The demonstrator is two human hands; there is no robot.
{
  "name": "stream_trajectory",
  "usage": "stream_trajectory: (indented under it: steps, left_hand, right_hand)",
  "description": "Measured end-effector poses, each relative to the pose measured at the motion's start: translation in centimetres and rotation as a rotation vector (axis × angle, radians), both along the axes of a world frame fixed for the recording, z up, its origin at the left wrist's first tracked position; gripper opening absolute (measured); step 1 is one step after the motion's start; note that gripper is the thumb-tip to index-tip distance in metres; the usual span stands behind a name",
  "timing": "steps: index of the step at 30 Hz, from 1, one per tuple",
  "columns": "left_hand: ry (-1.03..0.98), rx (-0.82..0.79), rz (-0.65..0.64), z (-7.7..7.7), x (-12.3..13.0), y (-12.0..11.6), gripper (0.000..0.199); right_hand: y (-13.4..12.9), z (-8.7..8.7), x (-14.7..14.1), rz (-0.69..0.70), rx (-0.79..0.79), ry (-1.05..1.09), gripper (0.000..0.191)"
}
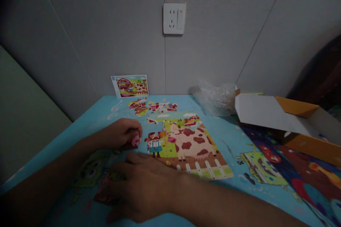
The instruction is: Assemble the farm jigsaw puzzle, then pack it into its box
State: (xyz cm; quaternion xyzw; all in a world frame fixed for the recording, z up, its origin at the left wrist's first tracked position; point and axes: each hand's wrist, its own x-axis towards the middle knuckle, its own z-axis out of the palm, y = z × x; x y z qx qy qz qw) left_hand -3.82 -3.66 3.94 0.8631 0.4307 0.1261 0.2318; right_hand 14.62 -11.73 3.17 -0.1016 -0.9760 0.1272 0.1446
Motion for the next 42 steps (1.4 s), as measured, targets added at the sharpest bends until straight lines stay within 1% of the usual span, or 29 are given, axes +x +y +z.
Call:
stream_trajectory:
  steps: [3, 8, 12, 14, 15, 20, 24, 28, 30, 32, 34, 37, 42]
  left_hand:
    - [0.025, 0.051, 0.012, -0.1, -0.2, 0.2, 0.026]
    - [0.026, 0.052, 0.015, 0.3, -0.1, 0.0, 0.025]
    - [0.050, 0.081, 0.037, 0.4, 0.1, 0.0, 0.024]
    - [0.064, 0.107, 0.045, 0.4, 0.1, 0.0, 0.024]
    - [0.069, 0.119, 0.045, 0.3, 0.1, 0.1, 0.024]
    - [0.090, 0.198, 0.059, 0.1, 0.0, 0.2, 0.027]
    - [0.043, 0.300, 0.048, 0.0, -0.1, 0.2, 0.029]
    - [0.007, 0.324, 0.039, 0.0, 0.0, 0.3, 0.026]
    - [0.005, 0.322, 0.024, 0.0, 0.0, 0.3, 0.026]
    - [0.003, 0.318, 0.009, -0.1, 0.0, 0.2, 0.026]
    - [0.003, 0.317, 0.001, -0.1, 0.0, 0.2, 0.026]
    - [-0.002, 0.315, -0.006, -0.1, 0.0, 0.0, 0.026]
    - [-0.020, 0.325, -0.020, 0.1, 0.2, -0.1, 0.025]
  right_hand:
    - [0.4, 0.0, -0.2, -0.010, -0.010, -0.047, 0.038]
    - [0.6, 0.8, 0.1, -0.021, 0.001, -0.038, 0.032]
    - [0.5, 0.9, 0.0, 0.065, 0.015, -0.035, 0.038]
    - [0.6, 0.8, -0.1, 0.100, 0.006, -0.067, 0.035]
    - [0.7, 0.8, -0.1, 0.094, -0.004, -0.075, 0.034]
    - [1.0, 0.9, 0.3, -0.044, -0.082, -0.061, 0.045]
    - [1.1, 0.7, 0.5, -0.129, -0.105, -0.047, 0.054]
    - [1.4, 0.5, 0.8, -0.167, -0.130, -0.013, 0.059]
    - [1.6, 0.5, 1.1, -0.193, -0.116, -0.011, 0.062]
    - [1.7, 0.7, 1.4, -0.238, -0.106, -0.023, 0.061]
    - [1.7, 0.9, 1.6, -0.273, -0.118, -0.040, 0.054]
    - [1.6, 1.0, 1.6, -0.290, -0.141, -0.042, 0.048]
    - [1.8, 0.7, 1.4, -0.257, -0.180, -0.007, 0.054]
